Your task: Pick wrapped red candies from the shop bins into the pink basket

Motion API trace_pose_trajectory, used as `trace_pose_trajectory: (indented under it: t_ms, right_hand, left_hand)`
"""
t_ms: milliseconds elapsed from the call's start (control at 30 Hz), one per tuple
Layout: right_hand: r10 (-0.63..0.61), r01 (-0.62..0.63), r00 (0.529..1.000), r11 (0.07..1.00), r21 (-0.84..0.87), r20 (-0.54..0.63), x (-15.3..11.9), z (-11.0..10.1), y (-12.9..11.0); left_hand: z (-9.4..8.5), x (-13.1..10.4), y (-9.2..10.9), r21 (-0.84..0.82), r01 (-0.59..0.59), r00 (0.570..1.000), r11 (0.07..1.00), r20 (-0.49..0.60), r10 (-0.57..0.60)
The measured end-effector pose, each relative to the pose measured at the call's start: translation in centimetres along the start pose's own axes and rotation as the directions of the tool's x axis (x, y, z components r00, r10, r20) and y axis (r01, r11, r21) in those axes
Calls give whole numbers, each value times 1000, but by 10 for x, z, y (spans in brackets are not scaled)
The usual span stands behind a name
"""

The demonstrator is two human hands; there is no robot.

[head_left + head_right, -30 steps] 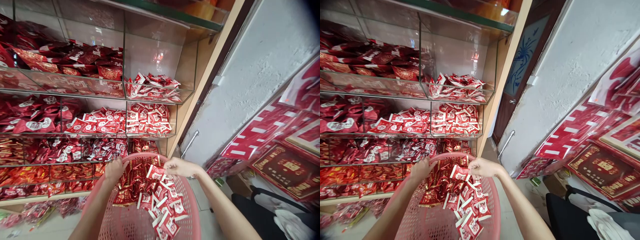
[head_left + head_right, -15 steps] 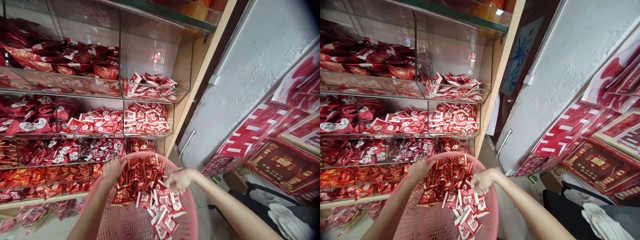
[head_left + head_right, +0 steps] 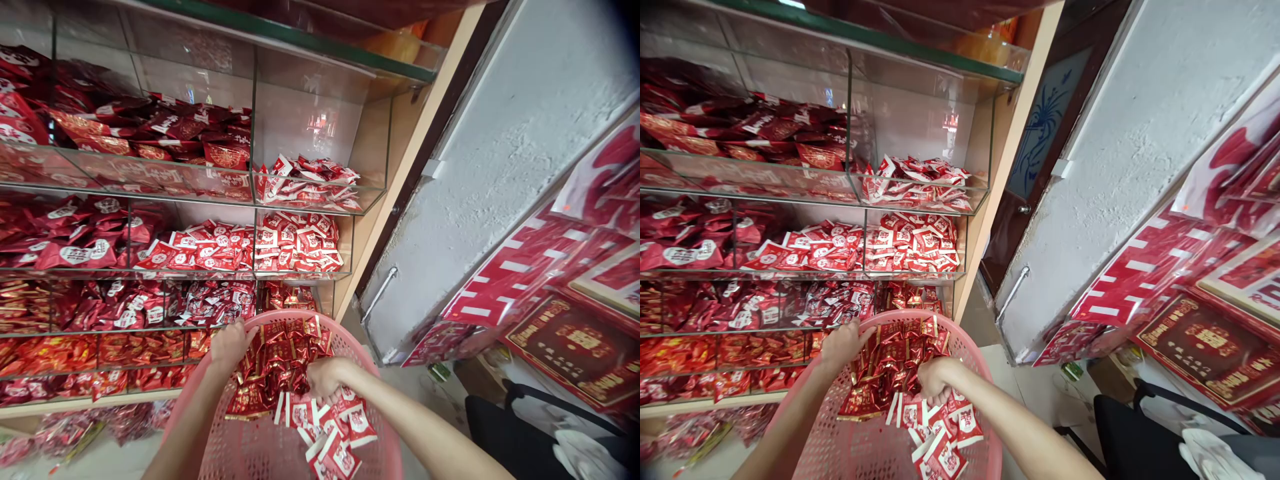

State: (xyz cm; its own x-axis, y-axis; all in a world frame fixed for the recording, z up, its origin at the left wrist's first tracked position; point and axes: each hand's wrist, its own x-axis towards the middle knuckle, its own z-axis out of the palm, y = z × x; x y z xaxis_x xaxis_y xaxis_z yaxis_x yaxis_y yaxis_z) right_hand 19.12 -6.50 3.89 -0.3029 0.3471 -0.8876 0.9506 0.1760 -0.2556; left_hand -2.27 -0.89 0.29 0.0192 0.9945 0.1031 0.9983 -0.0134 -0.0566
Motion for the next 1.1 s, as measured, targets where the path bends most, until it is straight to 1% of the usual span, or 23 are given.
trace_pose_trajectory:
  t_ms: [100, 200, 267, 333, 367, 400, 433, 467, 500, 533, 567, 600, 633, 667, 733, 867, 1000, 1100]
  right_hand:
    - [72, -78, 994, 995, -69, -82, -6, 0, -7]
    - [83, -125, 963, 981, -151, -258, -23, -8, -17]
    - [34, -75, 947, 990, -118, -319, -42, -21, -22]
    - [-34, 35, 940, 999, -6, -340, -65, -38, -23]
    - [-75, 99, 921, 994, 43, -381, -77, -48, -23]
    - [-111, 159, 880, 985, 67, -462, -88, -59, -22]
    - [-135, 207, 807, 976, 61, -575, -98, -70, -20]
    - [-147, 237, 693, 971, 30, -705, -106, -81, -18]
    - [-151, 245, 550, 969, -15, -821, -113, -91, -15]
    - [-144, 229, 398, 972, -54, -906, -117, -100, -12]
    - [-134, 203, 261, 976, -82, -956, -120, -107, -9]
    - [-128, 180, 160, 979, -98, -979, -121, -113, -6]
    - [-125, 165, 97, 980, -108, -987, -121, -117, -3]
    - [-127, 160, 61, 980, -116, -990, -120, -120, -1]
    - [-147, 160, 17, 977, -143, -989, -116, -122, 3]
    - [-193, 150, -100, 967, -206, -976, -107, -121, 6]
    - [-170, 166, -175, 966, -199, -970, -100, -125, 7]
    - [-141, 192, -243, 963, -190, -960, -96, -129, 9]
  left_hand:
    - [1, 0, 0, -21, 15, 1000, 1000, 9, -15]
    - [1, -1, -1, -49, 26, 999, 998, 21, -25]
    - [1, -1, -1, -56, 24, 1000, 998, 19, -23]
    - [0, -1, -1, -60, 19, 1000, 998, 23, -18]
    - [0, -1, -2, -65, 20, 999, 998, 29, -18]
    - [-1, -1, -2, -72, 23, 999, 997, 37, -21]
    - [-1, -1, -2, -80, 28, 999, 996, 44, -24]
    - [-1, -1, -2, -86, 30, 999, 996, 47, -26]
    - [-1, 0, -2, -90, 30, 999, 995, 47, -26]
    - [-1, 0, -2, -92, 27, 999, 995, 44, -23]
    - [-1, 0, -2, -91, 23, 999, 996, 42, -19]
    - [-1, 0, -2, -90, 18, 999, 996, 42, -14]
    - [-1, 0, -2, -87, 14, 999, 996, 42, -10]
    - [-1, 0, -3, -83, 11, 999, 997, 43, -8]
    - [-1, 1, -3, -71, 10, 999, 997, 40, -7]
    - [0, 1, -3, -54, 2, 1000, 999, 22, -1]
    - [1, 1, -3, -58, -5, 1000, 998, 15, 6]
    - [1, 1, -3, -65, -5, 1000, 998, 15, 6]
